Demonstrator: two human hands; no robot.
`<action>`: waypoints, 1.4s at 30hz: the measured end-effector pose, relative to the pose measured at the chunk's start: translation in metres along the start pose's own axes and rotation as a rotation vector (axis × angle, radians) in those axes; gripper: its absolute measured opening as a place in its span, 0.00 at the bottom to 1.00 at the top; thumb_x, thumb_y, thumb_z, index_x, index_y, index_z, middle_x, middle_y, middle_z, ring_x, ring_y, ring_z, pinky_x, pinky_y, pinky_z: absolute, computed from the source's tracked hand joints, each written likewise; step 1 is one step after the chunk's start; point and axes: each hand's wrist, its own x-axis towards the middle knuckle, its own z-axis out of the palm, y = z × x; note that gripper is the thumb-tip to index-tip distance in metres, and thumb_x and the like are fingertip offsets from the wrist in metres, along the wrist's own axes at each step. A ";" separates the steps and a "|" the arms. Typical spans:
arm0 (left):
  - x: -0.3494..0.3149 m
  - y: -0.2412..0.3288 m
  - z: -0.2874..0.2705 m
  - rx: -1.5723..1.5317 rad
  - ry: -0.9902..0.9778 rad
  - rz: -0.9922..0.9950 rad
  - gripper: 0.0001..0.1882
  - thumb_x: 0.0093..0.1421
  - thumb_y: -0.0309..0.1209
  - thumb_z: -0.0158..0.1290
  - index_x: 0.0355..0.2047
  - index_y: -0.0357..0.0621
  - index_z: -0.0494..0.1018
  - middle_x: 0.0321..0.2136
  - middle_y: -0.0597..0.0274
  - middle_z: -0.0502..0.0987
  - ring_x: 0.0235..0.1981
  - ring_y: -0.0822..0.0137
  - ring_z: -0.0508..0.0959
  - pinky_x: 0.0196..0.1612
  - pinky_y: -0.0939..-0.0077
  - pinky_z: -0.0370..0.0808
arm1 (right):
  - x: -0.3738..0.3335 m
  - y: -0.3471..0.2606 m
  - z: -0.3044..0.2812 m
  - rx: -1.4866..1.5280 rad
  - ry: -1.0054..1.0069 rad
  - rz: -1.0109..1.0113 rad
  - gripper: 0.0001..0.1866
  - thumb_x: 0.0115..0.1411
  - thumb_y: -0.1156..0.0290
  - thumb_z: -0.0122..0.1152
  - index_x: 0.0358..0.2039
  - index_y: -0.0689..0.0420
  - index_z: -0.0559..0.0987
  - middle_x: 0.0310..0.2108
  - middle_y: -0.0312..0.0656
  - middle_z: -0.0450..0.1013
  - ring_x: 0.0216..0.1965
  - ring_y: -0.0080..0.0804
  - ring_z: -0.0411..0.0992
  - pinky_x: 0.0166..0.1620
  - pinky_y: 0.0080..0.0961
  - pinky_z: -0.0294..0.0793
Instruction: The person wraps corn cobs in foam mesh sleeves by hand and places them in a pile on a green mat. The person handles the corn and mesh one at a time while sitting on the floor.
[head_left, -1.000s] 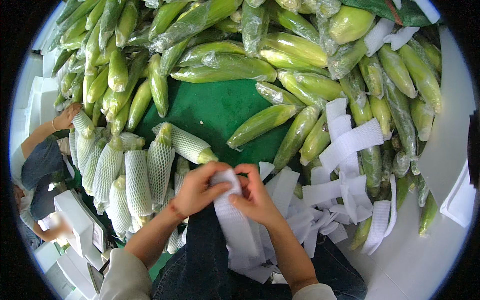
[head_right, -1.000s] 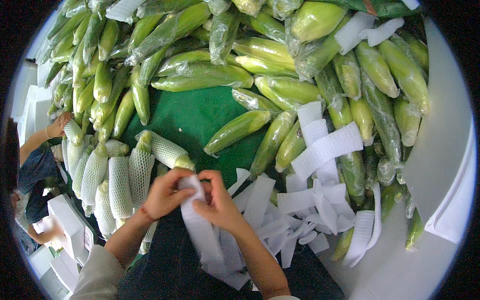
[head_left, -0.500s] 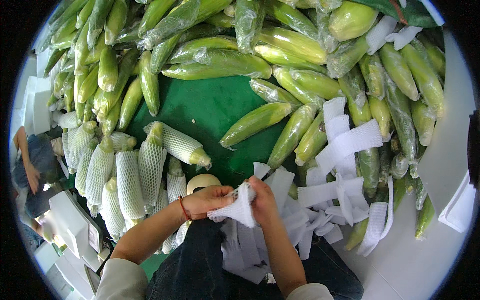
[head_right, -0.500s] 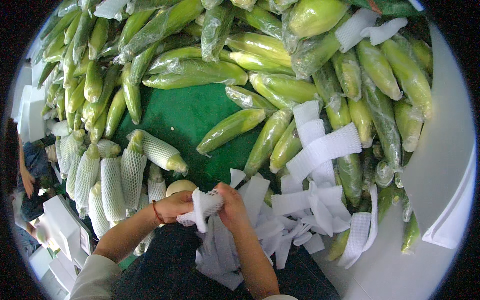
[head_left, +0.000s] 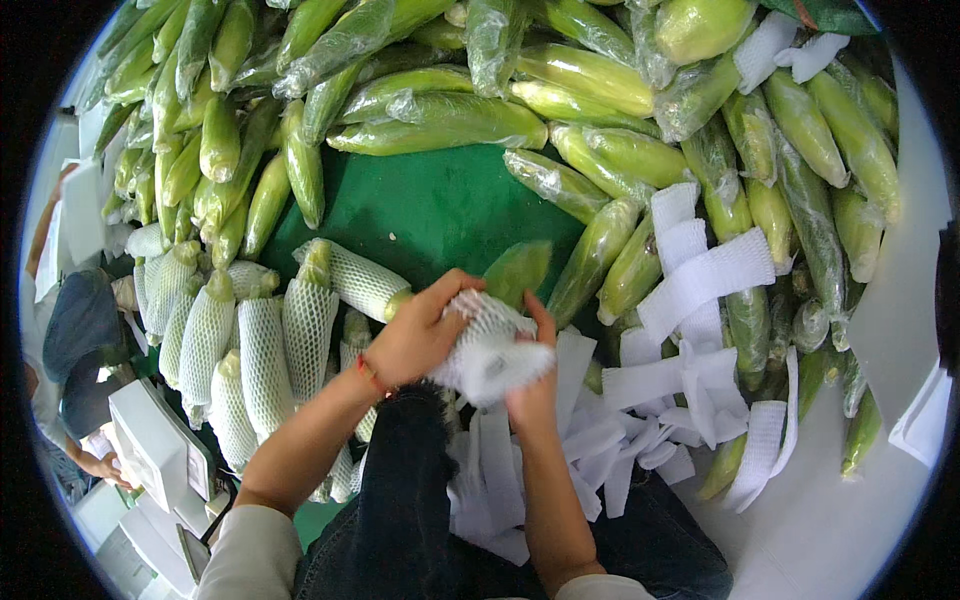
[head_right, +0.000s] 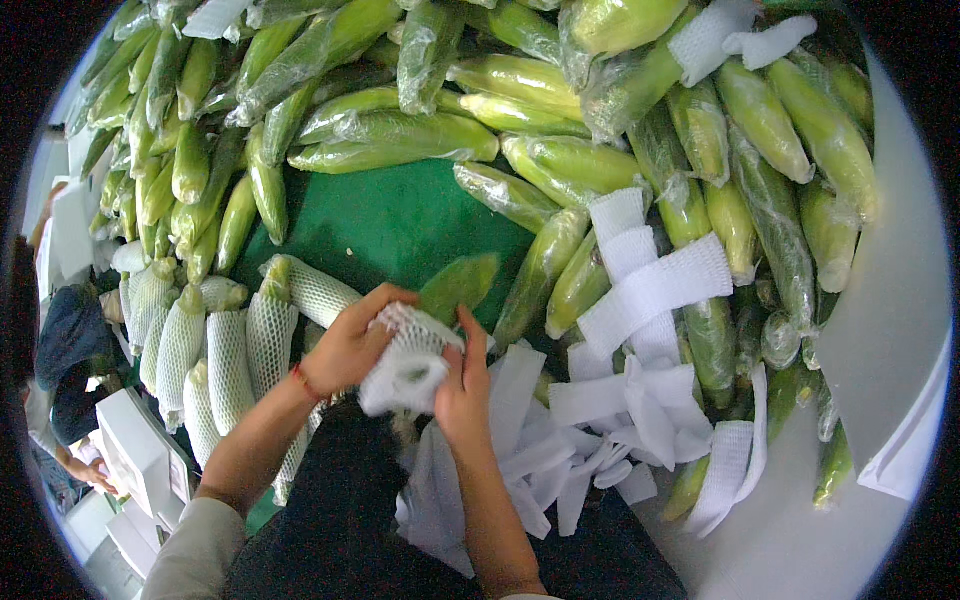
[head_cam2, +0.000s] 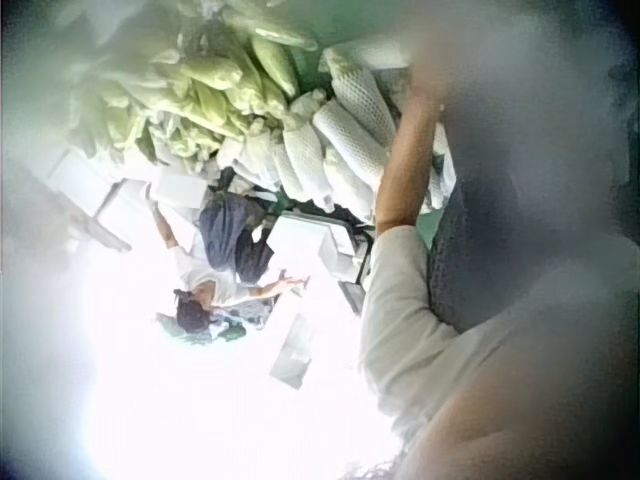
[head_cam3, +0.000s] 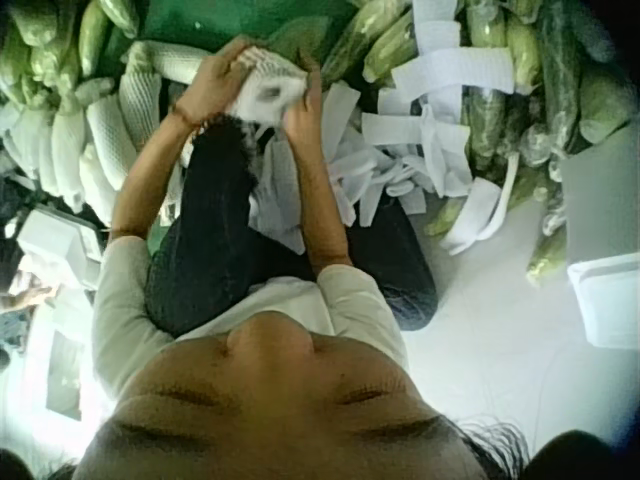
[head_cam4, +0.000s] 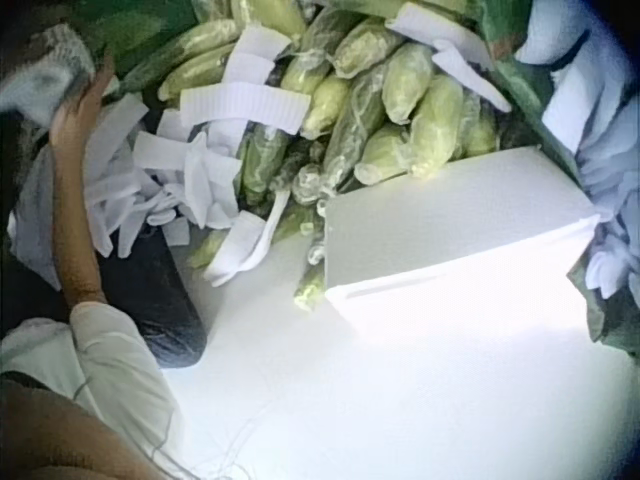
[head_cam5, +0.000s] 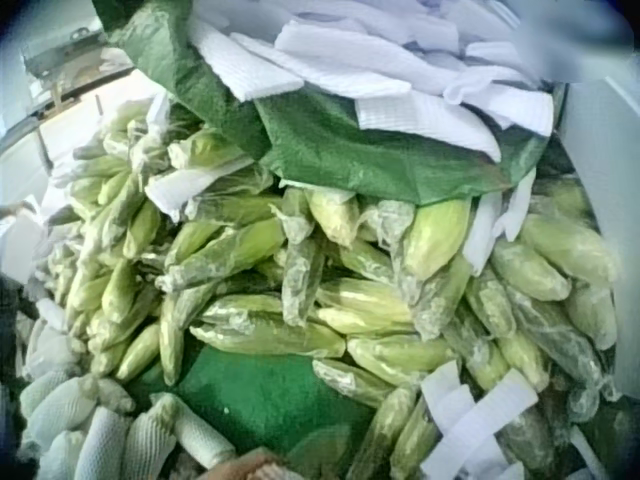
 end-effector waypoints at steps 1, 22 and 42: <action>-0.007 0.012 0.003 -0.007 -0.001 0.018 0.16 0.54 0.21 0.49 0.44 0.36 0.68 0.36 0.58 0.75 0.38 0.73 0.74 0.42 0.80 0.70 | -0.008 -0.004 -0.001 0.149 0.000 0.093 0.18 0.64 0.76 0.39 0.55 0.59 0.65 0.51 0.46 0.67 0.48 0.31 0.68 0.50 0.25 0.68; -0.012 -0.124 0.013 0.695 0.114 0.057 0.09 0.54 0.31 0.49 0.34 0.41 0.72 0.33 0.46 0.74 0.32 0.47 0.75 0.34 0.57 0.73 | 0.012 0.121 0.015 0.650 0.304 0.379 0.20 0.64 0.60 0.40 0.49 0.60 0.69 0.46 0.44 0.69 0.47 0.36 0.69 0.49 0.35 0.69; -0.047 -0.012 -0.042 0.543 0.093 0.304 0.22 0.48 0.26 0.59 0.45 0.42 0.69 0.47 0.50 0.67 0.48 0.52 0.68 0.47 0.65 0.68 | -0.009 0.014 -0.029 -1.150 -0.359 -0.281 0.12 0.52 0.66 0.60 0.37 0.56 0.76 0.41 0.40 0.71 0.45 0.37 0.67 0.52 0.36 0.60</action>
